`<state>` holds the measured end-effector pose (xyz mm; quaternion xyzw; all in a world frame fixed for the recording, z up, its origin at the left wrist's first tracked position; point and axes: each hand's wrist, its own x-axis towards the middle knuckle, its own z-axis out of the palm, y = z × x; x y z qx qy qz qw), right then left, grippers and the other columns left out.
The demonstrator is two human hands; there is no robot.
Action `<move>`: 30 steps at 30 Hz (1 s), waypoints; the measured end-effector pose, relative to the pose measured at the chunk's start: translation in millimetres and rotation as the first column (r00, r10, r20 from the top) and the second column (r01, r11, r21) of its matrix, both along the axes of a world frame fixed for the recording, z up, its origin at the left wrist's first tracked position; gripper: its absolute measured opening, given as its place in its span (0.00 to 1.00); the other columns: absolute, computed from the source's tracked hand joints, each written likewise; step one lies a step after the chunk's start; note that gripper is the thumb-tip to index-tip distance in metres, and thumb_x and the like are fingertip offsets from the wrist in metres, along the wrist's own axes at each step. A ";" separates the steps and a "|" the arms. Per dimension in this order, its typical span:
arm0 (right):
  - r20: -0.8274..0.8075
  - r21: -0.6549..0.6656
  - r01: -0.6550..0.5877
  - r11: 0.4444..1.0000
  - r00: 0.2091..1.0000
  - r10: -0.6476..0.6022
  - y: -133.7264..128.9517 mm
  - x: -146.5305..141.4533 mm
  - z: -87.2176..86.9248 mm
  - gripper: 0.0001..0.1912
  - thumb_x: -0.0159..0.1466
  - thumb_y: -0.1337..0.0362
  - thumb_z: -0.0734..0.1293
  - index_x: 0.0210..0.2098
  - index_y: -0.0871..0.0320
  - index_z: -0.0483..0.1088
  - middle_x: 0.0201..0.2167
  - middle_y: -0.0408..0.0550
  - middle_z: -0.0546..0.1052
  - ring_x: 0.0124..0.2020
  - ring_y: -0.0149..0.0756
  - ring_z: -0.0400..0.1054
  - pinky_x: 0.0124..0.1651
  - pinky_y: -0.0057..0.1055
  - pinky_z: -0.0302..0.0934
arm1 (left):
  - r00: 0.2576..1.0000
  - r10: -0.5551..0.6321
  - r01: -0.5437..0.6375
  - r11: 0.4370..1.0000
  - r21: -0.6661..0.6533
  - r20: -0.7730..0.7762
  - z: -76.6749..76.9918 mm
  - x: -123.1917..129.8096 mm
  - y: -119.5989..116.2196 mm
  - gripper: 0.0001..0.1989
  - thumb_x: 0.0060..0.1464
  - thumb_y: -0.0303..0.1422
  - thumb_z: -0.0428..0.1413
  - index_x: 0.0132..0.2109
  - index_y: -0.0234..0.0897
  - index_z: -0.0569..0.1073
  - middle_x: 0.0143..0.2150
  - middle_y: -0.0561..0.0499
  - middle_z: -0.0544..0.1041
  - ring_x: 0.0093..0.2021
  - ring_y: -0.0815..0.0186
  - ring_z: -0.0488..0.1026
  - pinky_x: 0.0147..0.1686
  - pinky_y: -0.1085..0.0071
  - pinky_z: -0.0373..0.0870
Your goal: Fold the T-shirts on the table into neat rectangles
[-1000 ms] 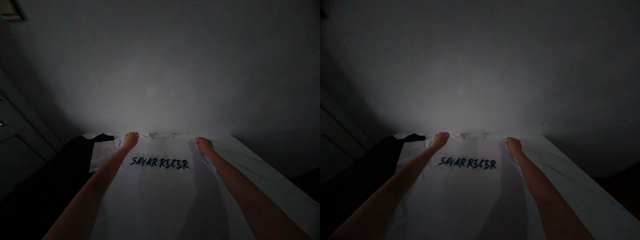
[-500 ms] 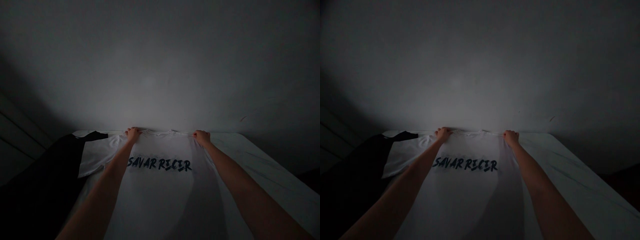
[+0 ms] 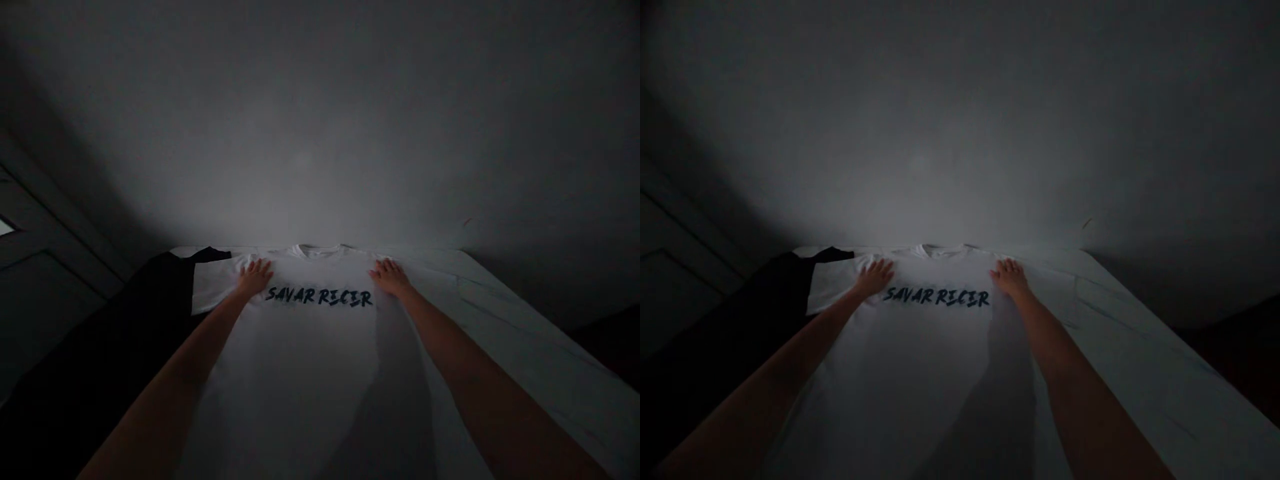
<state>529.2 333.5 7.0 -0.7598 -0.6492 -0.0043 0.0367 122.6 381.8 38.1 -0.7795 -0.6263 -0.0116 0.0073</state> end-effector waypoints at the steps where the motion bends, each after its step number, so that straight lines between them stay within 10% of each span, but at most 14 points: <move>1: 0.017 -0.001 0.068 0.998 0.998 -0.068 -1.8 -0.6 6.2 0.31 0.70 0.52 0.54 0.66 0.65 0.58 0.68 0.67 0.56 0.70 0.56 0.47 0.68 0.54 0.39 | 0.998 0.061 -0.061 0.998 0.000 -0.018 7.8 -6.3 -2.0 0.26 0.65 0.40 0.45 0.67 0.39 0.62 0.71 0.37 0.57 0.70 0.45 0.51 0.65 0.46 0.48; 5: -0.005 0.080 -0.121 0.990 0.993 0.121 -4.2 -62.8 22.6 0.28 0.70 0.56 0.56 0.65 0.63 0.60 0.70 0.64 0.54 0.70 0.53 0.46 0.68 0.52 0.42 | 0.994 0.101 -0.101 0.995 -0.001 -0.032 18.7 1.1 -42.2 0.28 0.63 0.42 0.48 0.65 0.33 0.63 0.69 0.33 0.59 0.69 0.44 0.55 0.65 0.46 0.49; 9: -0.101 0.146 -0.456 0.878 0.876 0.472 -19.7 -128.0 10.3 0.29 0.70 0.54 0.54 0.68 0.56 0.55 0.72 0.55 0.51 0.71 0.46 0.44 0.68 0.49 0.45 | 0.993 -0.114 0.113 0.991 0.078 0.013 -7.3 -10.9 -122.5 0.29 0.66 0.44 0.42 0.70 0.35 0.55 0.72 0.38 0.53 0.71 0.52 0.51 0.67 0.52 0.49; 14: -0.105 0.049 -0.474 0.879 0.873 0.476 -25.4 -134.9 3.1 0.26 0.69 0.57 0.55 0.64 0.56 0.62 0.69 0.56 0.59 0.69 0.47 0.52 0.67 0.46 0.48 | 0.992 -0.127 0.126 0.990 0.058 0.023 -22.1 -71.7 -197.6 0.27 0.67 0.42 0.42 0.70 0.42 0.55 0.72 0.45 0.54 0.72 0.54 0.49 0.67 0.51 0.49; 22: -0.207 0.148 -0.480 0.864 0.840 0.502 47.0 -253.7 58.4 0.16 0.67 0.67 0.60 0.51 0.58 0.73 0.55 0.56 0.75 0.57 0.43 0.67 0.60 0.36 0.58 | 0.959 0.257 -0.262 0.965 0.028 0.121 27.3 -86.5 -180.2 0.15 0.62 0.38 0.52 0.51 0.34 0.73 0.51 0.39 0.75 0.53 0.53 0.72 0.52 0.60 0.68; 30: -0.418 0.166 -0.595 0.787 0.680 0.602 111.0 -398.1 48.3 0.20 0.59 0.73 0.65 0.51 0.62 0.72 0.52 0.57 0.76 0.54 0.43 0.69 0.57 0.34 0.60 | 0.953 0.293 -0.281 0.950 -0.137 0.075 22.4 -81.5 -206.8 0.18 0.58 0.40 0.54 0.49 0.32 0.74 0.47 0.36 0.77 0.49 0.51 0.75 0.47 0.59 0.70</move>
